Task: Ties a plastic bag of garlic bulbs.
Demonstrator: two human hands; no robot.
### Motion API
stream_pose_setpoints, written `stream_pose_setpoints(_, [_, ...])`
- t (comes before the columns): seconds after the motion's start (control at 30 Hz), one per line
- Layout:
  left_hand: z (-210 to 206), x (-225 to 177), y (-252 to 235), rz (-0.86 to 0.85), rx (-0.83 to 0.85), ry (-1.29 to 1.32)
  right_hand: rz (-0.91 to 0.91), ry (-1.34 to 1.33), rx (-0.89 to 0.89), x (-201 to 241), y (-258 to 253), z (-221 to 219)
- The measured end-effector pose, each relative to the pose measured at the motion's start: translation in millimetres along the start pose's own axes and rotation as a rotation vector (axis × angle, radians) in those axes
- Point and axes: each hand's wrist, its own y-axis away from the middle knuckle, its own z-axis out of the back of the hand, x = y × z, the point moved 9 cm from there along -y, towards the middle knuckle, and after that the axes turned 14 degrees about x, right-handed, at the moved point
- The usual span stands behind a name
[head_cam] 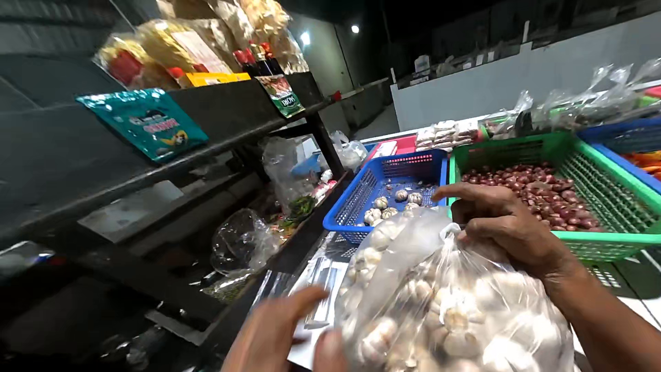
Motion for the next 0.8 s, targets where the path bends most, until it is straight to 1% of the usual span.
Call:
stream_pose_setpoints(0.03, [-4, -7, -26, -0.049, -0.019, -0.083, 0.007, -0.01, -0.001, 0, 0, 1])
stream_pose_setpoints(0.07, [-17, -10, -49, -0.093, -0.013, -0.12, 0.013, -0.032, -0.007, 0, 1, 3])
stream_pose_setpoints(0.13, [-52, -10, -86, -0.147, 0.065, -0.108, 0.027, -0.086, -0.029, 0, 3, 4])
stream_pose_setpoints(0.2, [-81, -9, -103, -0.161, 0.19, -0.08, 0.064, -0.106, -0.056, 1, 3, 8])
stream_pose_setpoints(0.27, [-94, -5, -101, -0.133, 0.257, -0.093, 0.098, -0.111, -0.097, 6, 5, 10])
stream_pose_setpoints(0.4, [-87, -7, -81, -0.139, 0.167, -0.152, 0.147, -0.107, -0.157, 19, 7, 4])
stream_pose_setpoints(0.5, [-85, -5, -77, -0.135, 0.165, -0.152, 0.175, -0.12, -0.162, 25, 6, 3])
stream_pose_setpoints(0.63, [-85, -6, -86, -0.17, 0.166, -0.147, 0.191, -0.155, -0.177, 25, 6, 4])
stream_pose_setpoints(0.8, [-97, -26, -116, -0.311, 0.289, -0.293, 0.216, -0.201, -0.18, 26, 6, 2])
